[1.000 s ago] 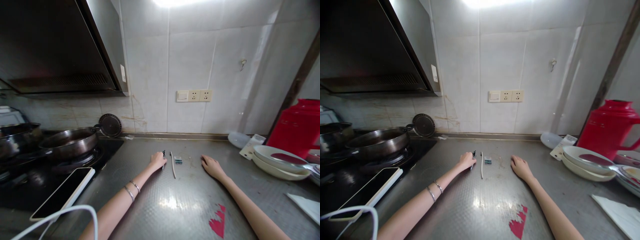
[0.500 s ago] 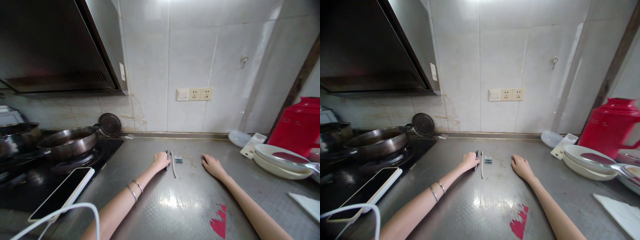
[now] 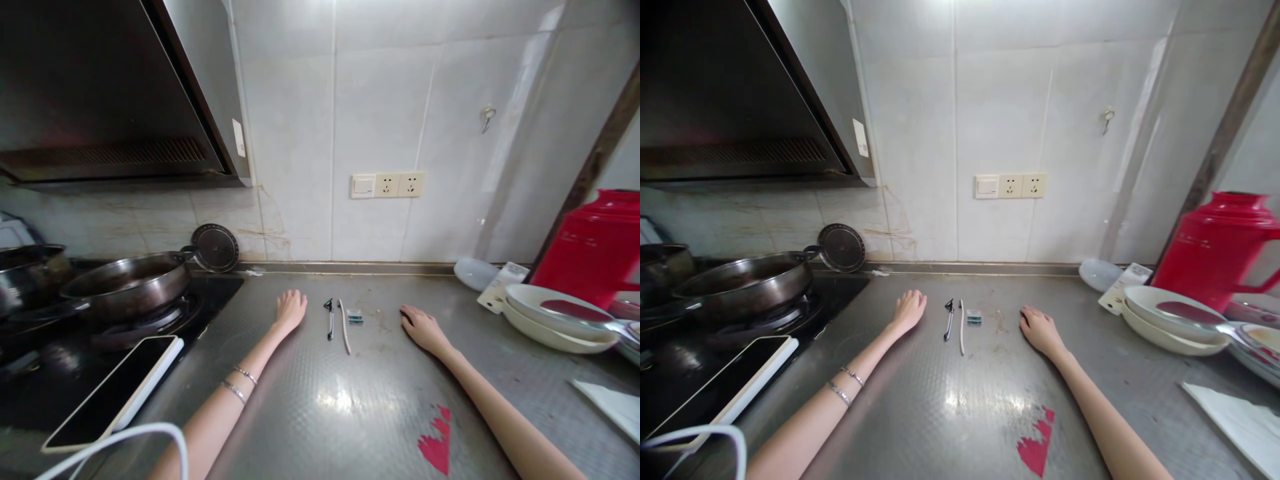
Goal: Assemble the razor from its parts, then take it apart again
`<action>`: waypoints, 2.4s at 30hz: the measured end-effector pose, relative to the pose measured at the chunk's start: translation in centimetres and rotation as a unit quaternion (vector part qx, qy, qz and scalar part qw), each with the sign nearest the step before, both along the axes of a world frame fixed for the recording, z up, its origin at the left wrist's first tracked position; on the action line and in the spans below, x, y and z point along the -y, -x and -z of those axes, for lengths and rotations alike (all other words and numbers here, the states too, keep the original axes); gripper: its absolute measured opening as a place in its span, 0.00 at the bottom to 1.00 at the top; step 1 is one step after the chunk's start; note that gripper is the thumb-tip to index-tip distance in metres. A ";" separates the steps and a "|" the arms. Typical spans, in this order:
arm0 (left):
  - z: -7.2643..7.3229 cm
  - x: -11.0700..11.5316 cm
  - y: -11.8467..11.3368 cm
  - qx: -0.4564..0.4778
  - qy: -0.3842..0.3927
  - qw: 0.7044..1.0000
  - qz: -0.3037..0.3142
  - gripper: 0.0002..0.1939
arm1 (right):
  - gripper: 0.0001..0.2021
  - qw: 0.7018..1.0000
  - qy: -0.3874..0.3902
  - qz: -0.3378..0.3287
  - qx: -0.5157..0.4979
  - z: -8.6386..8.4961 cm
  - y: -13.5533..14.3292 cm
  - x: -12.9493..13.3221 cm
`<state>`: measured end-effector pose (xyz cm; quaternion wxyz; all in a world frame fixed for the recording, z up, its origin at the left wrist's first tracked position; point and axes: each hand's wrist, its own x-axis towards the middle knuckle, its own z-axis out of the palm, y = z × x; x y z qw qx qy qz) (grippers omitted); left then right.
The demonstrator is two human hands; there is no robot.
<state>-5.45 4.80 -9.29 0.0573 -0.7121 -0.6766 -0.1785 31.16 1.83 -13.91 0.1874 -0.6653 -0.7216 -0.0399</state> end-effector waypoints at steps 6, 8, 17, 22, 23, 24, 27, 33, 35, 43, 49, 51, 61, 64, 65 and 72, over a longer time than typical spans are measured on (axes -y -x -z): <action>1.8 -1.2 2.0 0.002 0.040 0.998 -0.048 0.26 | 0.20 1.000 0.003 -0.001 0.010 -0.1 0.1 0.1; 2.2 -1.3 1.9 -0.008 0.055 0.997 -0.049 0.26 | 0.20 1.000 0.004 -0.002 0.016 -0.1 0.1 0.1; 2.3 -1.2 1.7 -0.043 0.063 0.996 -0.049 0.24 | 0.20 1.000 -0.004 -0.007 0.013 0.4 -0.2 -0.2; 2.3 -1.3 1.7 -0.052 0.056 0.996 -0.051 0.24 | 0.20 1.000 -0.004 -0.006 0.012 0.4 -0.1 -0.2; 2.3 -1.2 1.7 -0.052 0.056 0.996 -0.051 0.24 | 0.20 1.000 -0.005 -0.006 0.012 0.4 -0.1 -0.2; 2.2 -1.2 1.7 -0.052 0.057 0.996 -0.052 0.23 | 0.20 1.000 -0.005 -0.005 0.012 0.4 -0.1 -0.1; 2.1 -1.1 1.6 -0.051 0.062 0.995 -0.051 0.24 | 0.21 1.000 -0.001 -0.003 0.015 0.4 -0.1 -0.1; 2.2 -1.1 1.6 -0.037 0.062 0.996 -0.050 0.23 | 0.21 1.000 0.003 -0.006 0.007 0.3 -0.1 0.0; 2.0 -1.1 1.7 -0.028 0.064 0.996 -0.051 0.23 | 0.20 1.000 0.005 -0.003 0.003 0.2 0.0 0.0; -0.7 -0.6 -1.6 0.092 0.001 0.991 0.095 0.15 | 0.20 1.000 0.005 0.003 -0.010 -0.4 0.2 0.2; -1.2 -0.2 -6.1 0.096 0.105 0.986 0.089 0.15 | 0.20 1.000 0.005 0.005 -0.013 -0.5 0.2 0.3; -1.2 -0.1 -6.8 0.075 0.109 0.989 0.064 0.13 | 0.19 1.000 0.004 0.003 -0.012 -0.5 0.2 0.4; -1.0 -0.2 -7.3 0.060 0.137 0.988 0.047 0.12 | 0.20 1.000 -0.002 -0.003 -0.014 -0.6 0.2 0.4; -1.1 -0.3 -7.3 0.056 0.136 0.988 0.051 0.10 | 0.19 1.000 -0.002 -0.001 -0.017 -0.6 0.2 0.4; -1.2 -0.3 -7.3 0.052 0.133 0.988 0.052 0.09 | 0.19 1.000 -0.002 0.001 -0.016 -0.6 0.3 0.4; -3.4 -1.5 -5.7 0.181 0.112 0.969 0.128 0.12 | 0.20 1.000 0.001 0.001 -0.007 -0.4 0.2 0.2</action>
